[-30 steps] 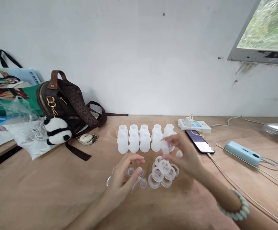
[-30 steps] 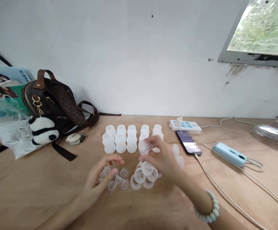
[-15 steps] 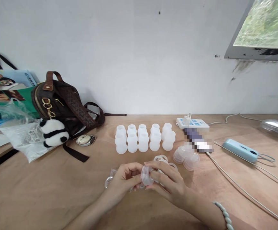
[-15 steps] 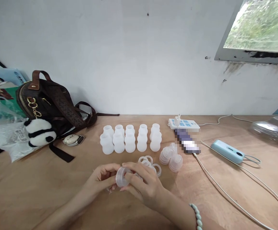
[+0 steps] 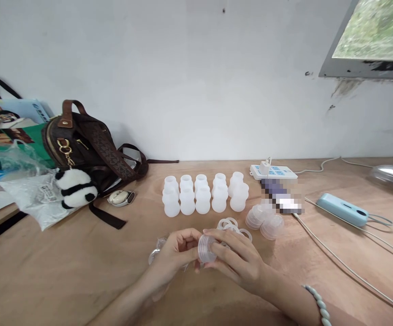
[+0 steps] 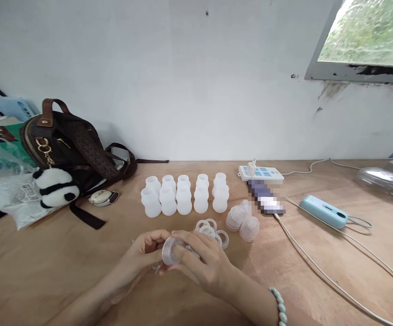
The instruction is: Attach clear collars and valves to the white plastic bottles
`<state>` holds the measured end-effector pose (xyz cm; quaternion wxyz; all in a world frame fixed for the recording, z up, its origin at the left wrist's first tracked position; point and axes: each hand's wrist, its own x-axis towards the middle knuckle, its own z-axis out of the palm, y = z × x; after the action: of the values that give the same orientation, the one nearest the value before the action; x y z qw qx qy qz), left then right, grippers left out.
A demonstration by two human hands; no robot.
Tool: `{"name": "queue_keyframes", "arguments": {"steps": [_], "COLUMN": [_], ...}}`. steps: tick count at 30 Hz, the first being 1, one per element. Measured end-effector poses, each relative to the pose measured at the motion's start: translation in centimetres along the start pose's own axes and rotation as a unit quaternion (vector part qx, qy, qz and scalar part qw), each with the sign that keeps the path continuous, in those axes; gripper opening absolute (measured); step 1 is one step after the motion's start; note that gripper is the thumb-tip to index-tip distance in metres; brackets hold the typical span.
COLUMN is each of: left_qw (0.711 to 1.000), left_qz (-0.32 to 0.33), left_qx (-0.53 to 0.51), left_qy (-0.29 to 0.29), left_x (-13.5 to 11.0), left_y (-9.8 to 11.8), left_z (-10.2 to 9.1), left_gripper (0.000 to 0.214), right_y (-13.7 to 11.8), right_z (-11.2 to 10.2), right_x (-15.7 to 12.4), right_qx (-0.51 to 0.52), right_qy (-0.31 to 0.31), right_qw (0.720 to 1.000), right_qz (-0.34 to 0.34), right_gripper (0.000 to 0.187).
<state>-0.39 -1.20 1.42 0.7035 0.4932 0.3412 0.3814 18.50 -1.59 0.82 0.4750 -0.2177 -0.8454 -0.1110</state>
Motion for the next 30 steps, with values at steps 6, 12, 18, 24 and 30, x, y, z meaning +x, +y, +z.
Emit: {"name": "queue_keyframes", "arguments": {"steps": [6,12,18,24,30], "left_qw": [0.996,0.992,0.991,0.991,0.991], "left_qz": [-0.073,-0.110,-0.100,-0.080,-0.066], "left_qx": [-0.055,-0.040,0.060,0.076,0.094], "left_qy": [-0.017,-0.046,-0.064,-0.071,-0.071], "left_x": [0.0,-0.2,-0.3,-0.4,-0.6], "left_y": [0.1,0.3,0.9,1.2,1.0], "left_z": [-0.3,-0.1,0.3,0.2,-0.1], "left_gripper": [0.027,0.026,0.024,0.025,0.032], "right_y": [0.0,-0.2,-0.6,-0.6,-0.7], "right_z": [0.3,0.3,0.1,-0.4,0.2], "right_x": [-0.5,-0.8,-0.2,0.3,-0.3], "right_qx": [0.010,0.019,0.093,0.253,0.420], "right_qy": [0.005,-0.014,-0.019,-0.054,-0.051], "right_qw": [1.000,0.999,0.995,0.953,0.845], "right_qz": [-0.025,-0.028,0.016,0.160,0.328], "right_gripper": [0.014,0.012,0.033,0.036,0.044]}}
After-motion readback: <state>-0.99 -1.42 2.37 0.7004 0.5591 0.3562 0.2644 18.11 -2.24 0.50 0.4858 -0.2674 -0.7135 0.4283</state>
